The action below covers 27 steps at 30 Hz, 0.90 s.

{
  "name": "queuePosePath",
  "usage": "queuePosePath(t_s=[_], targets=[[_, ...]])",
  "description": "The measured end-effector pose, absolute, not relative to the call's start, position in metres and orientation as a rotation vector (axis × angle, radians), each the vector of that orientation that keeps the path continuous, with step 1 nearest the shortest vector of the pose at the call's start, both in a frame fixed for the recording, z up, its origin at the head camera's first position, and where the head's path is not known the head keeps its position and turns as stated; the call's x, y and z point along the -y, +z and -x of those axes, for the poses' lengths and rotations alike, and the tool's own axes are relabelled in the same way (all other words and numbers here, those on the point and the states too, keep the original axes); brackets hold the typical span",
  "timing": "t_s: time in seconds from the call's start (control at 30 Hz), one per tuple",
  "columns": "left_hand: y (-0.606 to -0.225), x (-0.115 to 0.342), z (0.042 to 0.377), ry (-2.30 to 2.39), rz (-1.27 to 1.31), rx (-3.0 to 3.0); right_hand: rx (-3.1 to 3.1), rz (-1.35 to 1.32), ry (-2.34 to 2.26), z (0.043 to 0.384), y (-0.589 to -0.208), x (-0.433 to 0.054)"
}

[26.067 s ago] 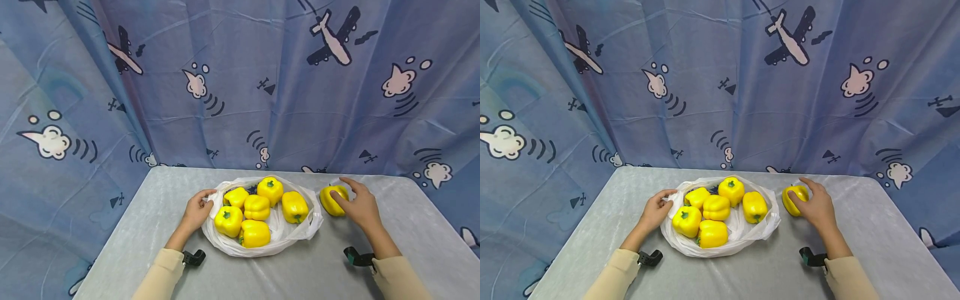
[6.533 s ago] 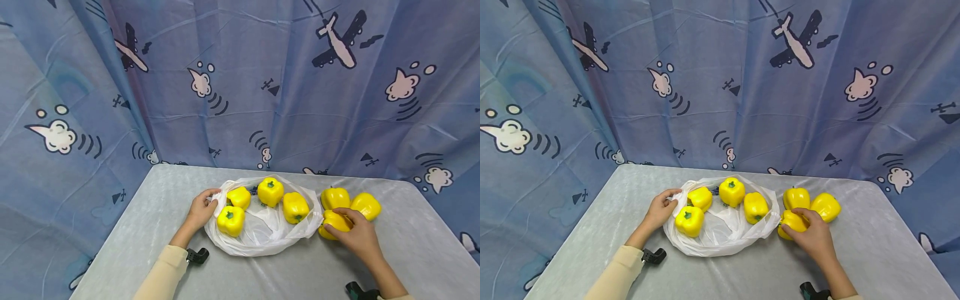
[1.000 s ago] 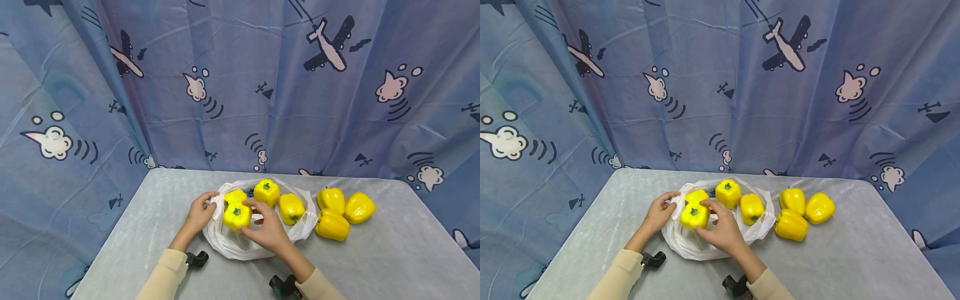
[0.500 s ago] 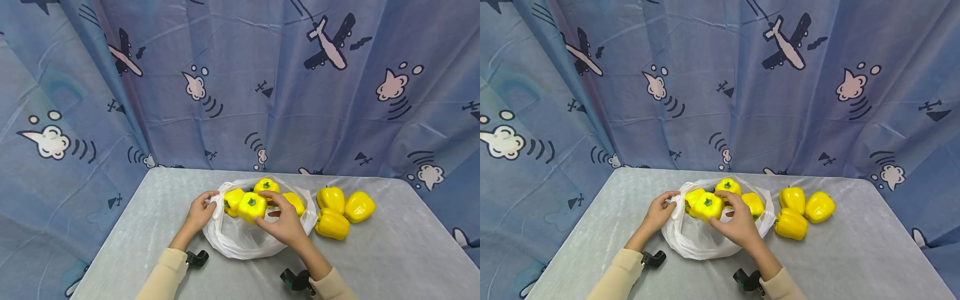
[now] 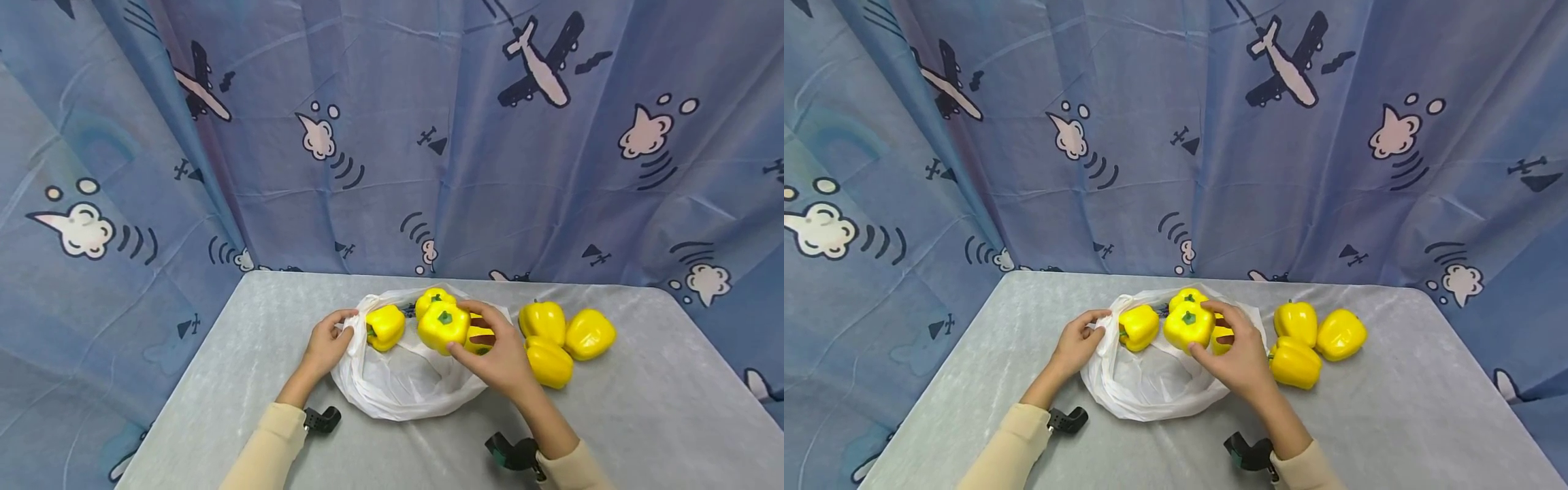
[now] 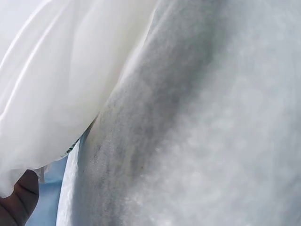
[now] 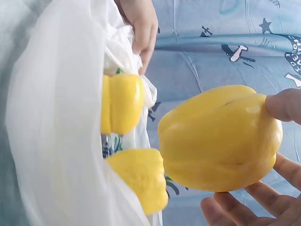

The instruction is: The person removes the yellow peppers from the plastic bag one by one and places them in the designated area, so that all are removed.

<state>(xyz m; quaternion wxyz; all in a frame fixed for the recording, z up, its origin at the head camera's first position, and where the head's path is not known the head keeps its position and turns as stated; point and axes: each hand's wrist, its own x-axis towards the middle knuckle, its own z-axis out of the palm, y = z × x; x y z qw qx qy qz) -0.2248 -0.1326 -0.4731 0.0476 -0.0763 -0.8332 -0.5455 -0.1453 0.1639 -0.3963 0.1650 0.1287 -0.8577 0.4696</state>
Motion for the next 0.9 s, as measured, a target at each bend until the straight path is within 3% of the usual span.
queuePosePath(t_s=[0.9], targets=[[-0.474,0.132,0.226,-1.682,0.226,2.535,2.337,-0.16,1.195,0.116,-0.372,-0.248]])
